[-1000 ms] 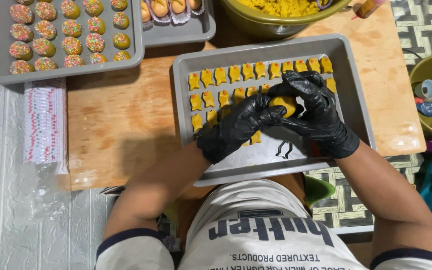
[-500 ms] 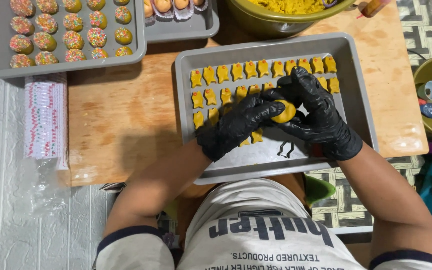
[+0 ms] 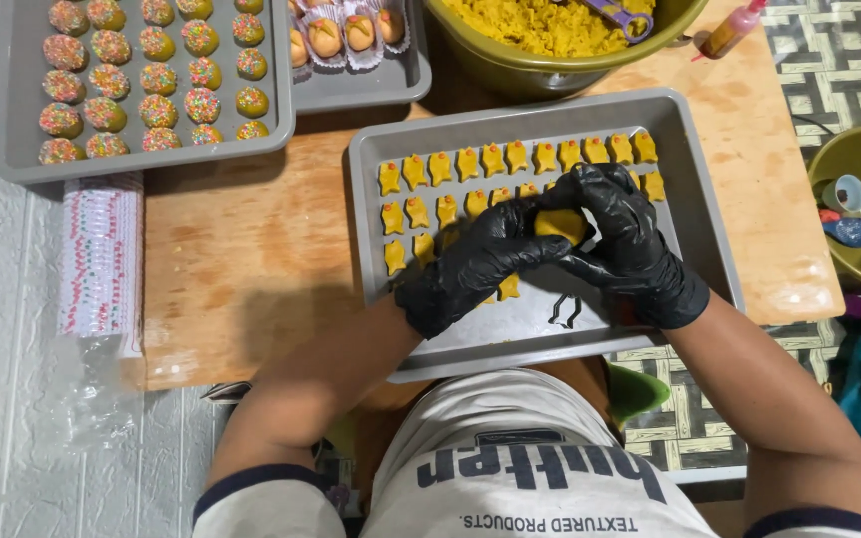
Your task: Molding yellow dough into fish shapes using a small plastic mold and arranging them on a baking tray.
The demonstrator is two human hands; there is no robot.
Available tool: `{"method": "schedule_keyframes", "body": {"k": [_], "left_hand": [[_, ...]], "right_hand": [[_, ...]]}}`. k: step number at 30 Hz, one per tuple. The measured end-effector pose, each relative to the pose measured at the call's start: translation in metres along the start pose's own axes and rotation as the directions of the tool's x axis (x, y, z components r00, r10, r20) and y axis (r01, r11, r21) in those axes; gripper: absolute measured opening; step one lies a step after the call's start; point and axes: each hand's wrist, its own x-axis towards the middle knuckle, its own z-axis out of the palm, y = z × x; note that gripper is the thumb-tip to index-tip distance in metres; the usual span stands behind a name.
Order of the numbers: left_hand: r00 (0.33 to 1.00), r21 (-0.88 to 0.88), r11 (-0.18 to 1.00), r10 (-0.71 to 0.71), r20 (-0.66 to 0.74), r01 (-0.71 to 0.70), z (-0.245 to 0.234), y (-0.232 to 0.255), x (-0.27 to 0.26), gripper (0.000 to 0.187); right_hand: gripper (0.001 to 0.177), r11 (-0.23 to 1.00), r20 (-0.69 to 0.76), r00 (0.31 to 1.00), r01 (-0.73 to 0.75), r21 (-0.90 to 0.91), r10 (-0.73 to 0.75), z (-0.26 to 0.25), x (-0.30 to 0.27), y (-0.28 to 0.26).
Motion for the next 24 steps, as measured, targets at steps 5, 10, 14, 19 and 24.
{"method": "schedule_keyframes", "body": {"k": [5,10,14,19,24], "left_hand": [[0.999,-0.043,0.999,-0.022,-0.040,0.020,-0.001,-0.005,0.001,0.037],[0.996,-0.008,0.999,-0.047,-0.076,0.046,-0.004,0.007,-0.005,0.031],[0.998,-0.031,0.999,-0.017,-0.053,0.016,0.005,0.011,-0.008,0.036],[0.968,0.220,0.973,-0.014,-0.249,0.070,0.039,0.036,-0.020,0.043],[0.913,-0.031,0.992,0.097,-0.396,-0.119,0.014,0.034,-0.008,0.032]], "right_hand": [[0.070,0.999,-0.080,0.996,0.048,0.016,-0.047,0.002,-0.001,0.003],[0.083,0.984,0.049,0.998,-0.055,0.170,0.047,-0.005,0.010,-0.012],[0.072,0.980,0.036,0.980,-0.198,0.033,0.197,-0.012,0.019,-0.028],[0.081,0.980,0.117,0.979,-0.176,0.097,0.164,-0.020,0.015,-0.006],[0.049,0.975,0.164,0.969,-0.160,-0.154,0.185,-0.053,0.096,0.026]]}}
